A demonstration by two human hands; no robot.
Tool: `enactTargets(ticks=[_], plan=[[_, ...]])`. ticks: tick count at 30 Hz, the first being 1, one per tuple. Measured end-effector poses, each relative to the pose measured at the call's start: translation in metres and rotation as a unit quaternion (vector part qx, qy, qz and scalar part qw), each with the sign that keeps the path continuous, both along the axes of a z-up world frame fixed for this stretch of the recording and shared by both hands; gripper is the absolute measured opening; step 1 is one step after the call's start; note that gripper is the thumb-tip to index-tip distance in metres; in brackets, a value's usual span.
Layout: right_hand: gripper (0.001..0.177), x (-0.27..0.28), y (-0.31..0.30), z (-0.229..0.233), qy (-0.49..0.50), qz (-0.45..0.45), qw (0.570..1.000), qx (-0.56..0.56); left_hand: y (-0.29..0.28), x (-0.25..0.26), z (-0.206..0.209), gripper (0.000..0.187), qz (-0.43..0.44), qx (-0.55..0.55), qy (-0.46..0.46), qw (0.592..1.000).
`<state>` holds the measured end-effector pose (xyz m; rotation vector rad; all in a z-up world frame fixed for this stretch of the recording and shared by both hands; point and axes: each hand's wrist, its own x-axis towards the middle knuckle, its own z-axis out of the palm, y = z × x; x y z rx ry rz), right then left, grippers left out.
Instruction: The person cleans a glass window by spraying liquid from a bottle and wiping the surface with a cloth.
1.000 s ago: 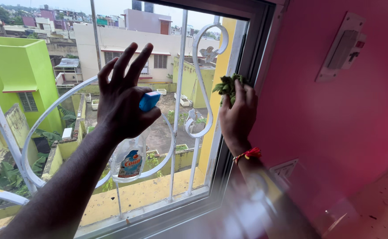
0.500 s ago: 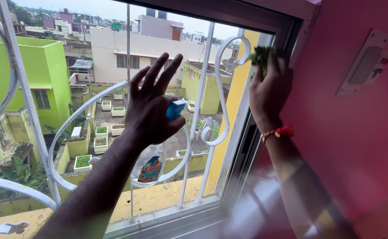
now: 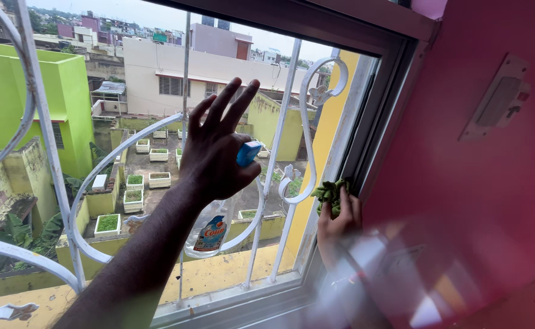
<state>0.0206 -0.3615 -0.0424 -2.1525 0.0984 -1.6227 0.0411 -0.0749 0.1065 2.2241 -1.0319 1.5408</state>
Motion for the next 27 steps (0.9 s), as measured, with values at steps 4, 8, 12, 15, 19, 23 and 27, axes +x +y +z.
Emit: enactTargets(ticks=[4, 8, 12, 15, 19, 23, 27], plan=[[0.042, 0.009, -0.001, 0.023, -0.052, -0.008, 0.998, 0.044, 0.001, 0.0, -0.001, 0.02, 0.006, 0.0, -0.013, 1.0], [0.039, 0.019, -0.014, 0.083, -0.13, 0.017, 0.99, -0.049, 0.0, -0.002, 0.0, 0.021, 0.0, 0.002, -0.003, 1.0], [0.038, 0.026, -0.009, 0.092, -0.13, -0.032, 0.988, -0.076, 0.001, -0.003, 0.001, 0.021, -0.005, 0.001, -0.012, 1.0], [0.038, 0.021, -0.002, 0.05, -0.13, -0.049, 0.988, -0.071, 0.002, -0.004, 0.002, 0.021, 0.011, 0.005, 0.002, 1.0], [0.041, 0.007, -0.008, 0.011, -0.057, 0.01, 0.998, -0.022, 0.0, -0.003, 0.0, 0.022, 0.005, 0.005, -0.012, 1.0], [0.042, 0.005, -0.02, 0.043, -0.106, -0.012, 0.992, -0.066, 0.0, -0.001, 0.001, 0.024, 0.008, 0.006, -0.018, 1.0], [0.037, 0.01, -0.032, 0.097, -0.154, -0.021, 0.981, -0.117, 0.001, -0.003, -0.003, 0.02, 0.022, 0.01, 0.01, 1.0]])
